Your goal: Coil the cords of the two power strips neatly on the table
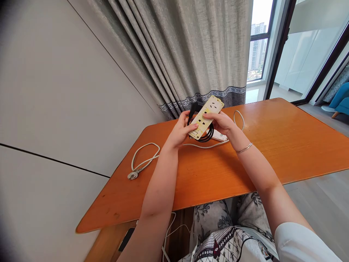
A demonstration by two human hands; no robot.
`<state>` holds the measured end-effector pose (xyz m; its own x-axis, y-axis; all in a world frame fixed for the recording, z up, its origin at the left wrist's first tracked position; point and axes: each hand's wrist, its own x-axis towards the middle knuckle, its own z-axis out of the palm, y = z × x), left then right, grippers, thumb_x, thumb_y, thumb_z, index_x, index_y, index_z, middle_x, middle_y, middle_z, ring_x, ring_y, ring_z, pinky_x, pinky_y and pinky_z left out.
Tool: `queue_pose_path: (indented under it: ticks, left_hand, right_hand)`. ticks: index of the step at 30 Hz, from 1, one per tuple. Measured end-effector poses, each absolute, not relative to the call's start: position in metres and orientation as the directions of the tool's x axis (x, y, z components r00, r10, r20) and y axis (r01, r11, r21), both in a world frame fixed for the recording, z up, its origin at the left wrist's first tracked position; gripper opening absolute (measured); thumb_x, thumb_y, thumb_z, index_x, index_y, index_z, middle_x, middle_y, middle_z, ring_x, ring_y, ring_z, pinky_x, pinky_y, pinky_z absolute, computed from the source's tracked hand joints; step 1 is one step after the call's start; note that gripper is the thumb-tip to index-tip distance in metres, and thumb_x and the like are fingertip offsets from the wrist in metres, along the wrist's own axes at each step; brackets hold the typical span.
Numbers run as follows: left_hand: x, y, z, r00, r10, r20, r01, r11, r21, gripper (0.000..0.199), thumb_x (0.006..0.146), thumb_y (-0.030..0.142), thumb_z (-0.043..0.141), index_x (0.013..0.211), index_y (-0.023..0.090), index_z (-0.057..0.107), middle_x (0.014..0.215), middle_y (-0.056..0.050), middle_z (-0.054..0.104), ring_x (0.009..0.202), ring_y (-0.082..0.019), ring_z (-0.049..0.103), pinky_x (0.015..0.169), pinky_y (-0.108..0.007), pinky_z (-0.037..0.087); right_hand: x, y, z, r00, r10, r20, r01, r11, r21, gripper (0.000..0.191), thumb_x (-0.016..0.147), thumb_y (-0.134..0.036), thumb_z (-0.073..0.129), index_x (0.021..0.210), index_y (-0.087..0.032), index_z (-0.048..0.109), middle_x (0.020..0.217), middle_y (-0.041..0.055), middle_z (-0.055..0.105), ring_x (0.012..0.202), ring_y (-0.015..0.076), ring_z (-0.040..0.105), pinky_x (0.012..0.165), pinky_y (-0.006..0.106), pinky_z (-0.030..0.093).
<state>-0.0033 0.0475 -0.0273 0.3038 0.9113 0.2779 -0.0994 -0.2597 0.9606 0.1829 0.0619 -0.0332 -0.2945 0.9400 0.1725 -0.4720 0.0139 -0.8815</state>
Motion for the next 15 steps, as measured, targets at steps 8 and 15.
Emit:
queue_pose_path:
  ticks: [8, 15]
  left_hand:
    - [0.004, 0.058, -0.037, 0.205, 0.951, 0.232, -0.221, -0.186, 0.957, 0.068, 0.065, 0.043, 0.087, 0.123, 0.025, 0.057, 0.118, -0.005, 0.071, 0.111, -0.025, 0.067, 0.089, -0.032, 0.055]
    - [0.031, 0.052, -0.036, 0.129, 0.990, 0.063, -0.611, 0.029, 0.791, 0.047, 0.101, 0.057, 0.039, 0.095, 0.018, 0.064, 0.085, -0.007, 0.073, 0.084, -0.020, 0.072, 0.077, -0.030, 0.056]
  right_hand:
    - [0.176, 0.068, -0.038, -0.171, 0.970, 0.171, -0.549, 0.051, -0.834, 0.046, 0.055, -0.033, 0.089, 0.094, -0.021, 0.068, 0.097, 0.0064, 0.080, 0.100, 0.0301, 0.075, 0.095, 0.047, 0.062]
    - [0.178, 0.083, -0.038, 0.106, 0.970, 0.219, -0.716, 0.228, -0.660, 0.043, 0.061, -0.036, 0.085, 0.096, -0.025, 0.062, 0.094, -0.0008, 0.077, 0.108, 0.0249, 0.071, 0.097, 0.039, 0.061]
